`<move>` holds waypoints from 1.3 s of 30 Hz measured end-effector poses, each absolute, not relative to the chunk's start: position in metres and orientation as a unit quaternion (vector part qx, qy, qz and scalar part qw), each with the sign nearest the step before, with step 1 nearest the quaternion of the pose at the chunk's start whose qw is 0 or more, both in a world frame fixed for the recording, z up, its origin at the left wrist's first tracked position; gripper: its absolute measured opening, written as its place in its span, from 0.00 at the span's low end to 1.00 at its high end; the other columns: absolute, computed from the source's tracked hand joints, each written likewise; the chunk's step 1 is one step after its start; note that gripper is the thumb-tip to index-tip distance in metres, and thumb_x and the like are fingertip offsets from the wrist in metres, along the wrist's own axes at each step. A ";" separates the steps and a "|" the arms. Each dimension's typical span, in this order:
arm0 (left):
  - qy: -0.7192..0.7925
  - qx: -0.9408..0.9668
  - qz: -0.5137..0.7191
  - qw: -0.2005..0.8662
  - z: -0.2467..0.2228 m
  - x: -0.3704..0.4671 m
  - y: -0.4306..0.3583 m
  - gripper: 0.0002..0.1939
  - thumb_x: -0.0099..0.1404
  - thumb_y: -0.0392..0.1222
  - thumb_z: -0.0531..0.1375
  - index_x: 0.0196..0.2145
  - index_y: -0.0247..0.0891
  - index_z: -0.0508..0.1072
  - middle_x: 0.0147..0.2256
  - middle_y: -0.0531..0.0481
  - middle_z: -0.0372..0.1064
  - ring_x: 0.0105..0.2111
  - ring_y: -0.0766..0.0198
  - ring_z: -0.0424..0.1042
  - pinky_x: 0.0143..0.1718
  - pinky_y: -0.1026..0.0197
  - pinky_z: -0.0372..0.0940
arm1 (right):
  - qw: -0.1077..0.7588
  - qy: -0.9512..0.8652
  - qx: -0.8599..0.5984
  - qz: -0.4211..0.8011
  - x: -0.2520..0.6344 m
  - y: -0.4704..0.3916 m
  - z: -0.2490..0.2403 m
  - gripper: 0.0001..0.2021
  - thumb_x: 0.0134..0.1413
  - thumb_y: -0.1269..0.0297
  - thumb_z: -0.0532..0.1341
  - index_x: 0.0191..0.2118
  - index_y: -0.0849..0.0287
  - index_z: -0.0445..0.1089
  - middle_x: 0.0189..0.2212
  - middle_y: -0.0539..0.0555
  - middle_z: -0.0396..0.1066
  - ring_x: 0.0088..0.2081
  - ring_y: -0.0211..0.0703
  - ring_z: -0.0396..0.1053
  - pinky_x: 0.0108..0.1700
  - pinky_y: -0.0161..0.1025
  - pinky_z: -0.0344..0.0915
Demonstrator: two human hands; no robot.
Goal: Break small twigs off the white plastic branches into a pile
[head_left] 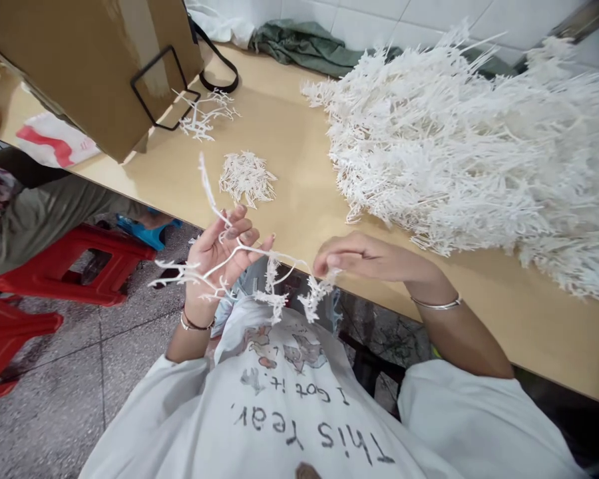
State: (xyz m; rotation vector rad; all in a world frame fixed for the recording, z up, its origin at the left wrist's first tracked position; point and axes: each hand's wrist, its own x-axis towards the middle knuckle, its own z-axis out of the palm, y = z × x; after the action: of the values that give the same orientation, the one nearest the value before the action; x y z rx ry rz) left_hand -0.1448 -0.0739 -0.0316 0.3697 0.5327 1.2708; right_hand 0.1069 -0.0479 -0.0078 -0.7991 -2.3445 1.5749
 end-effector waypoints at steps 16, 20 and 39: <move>0.303 0.299 0.477 0.769 0.009 -0.117 -0.047 0.13 0.67 0.40 0.48 0.40 0.36 0.70 0.30 0.49 0.72 0.41 0.59 0.74 0.50 0.45 0.67 | 0.338 -0.651 -0.339 0.589 0.062 -0.087 -0.029 0.10 0.58 0.61 0.57 0.33 0.62 0.70 0.24 0.50 0.72 0.28 0.34 0.70 0.36 0.34 0.67; 0.262 0.311 0.420 0.811 0.010 -0.108 -0.038 0.11 0.66 0.39 0.49 0.39 0.36 0.71 0.30 0.50 0.73 0.41 0.59 0.75 0.52 0.45 0.65 | 0.355 -0.592 -0.341 0.638 0.063 -0.097 -0.034 0.09 0.59 0.61 0.56 0.32 0.62 0.68 0.18 0.45 0.62 0.20 0.29 0.61 0.24 0.30 0.62; 0.223 0.522 0.090 0.818 -0.031 -0.030 -0.008 0.08 0.60 0.40 0.59 0.33 0.34 0.75 0.30 0.45 0.76 0.32 0.62 0.75 0.42 0.55 0.69 | 0.435 -0.340 -0.173 0.816 0.043 -0.105 -0.044 0.09 0.58 0.59 0.58 0.33 0.60 0.70 0.19 0.47 0.70 0.26 0.35 0.72 0.37 0.36 0.71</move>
State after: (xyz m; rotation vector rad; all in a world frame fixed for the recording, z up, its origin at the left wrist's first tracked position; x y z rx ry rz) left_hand -0.0302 -0.0083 -0.0306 1.1130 0.4760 0.1928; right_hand 0.0427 -0.1054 -0.0441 -0.4296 -0.8460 2.0305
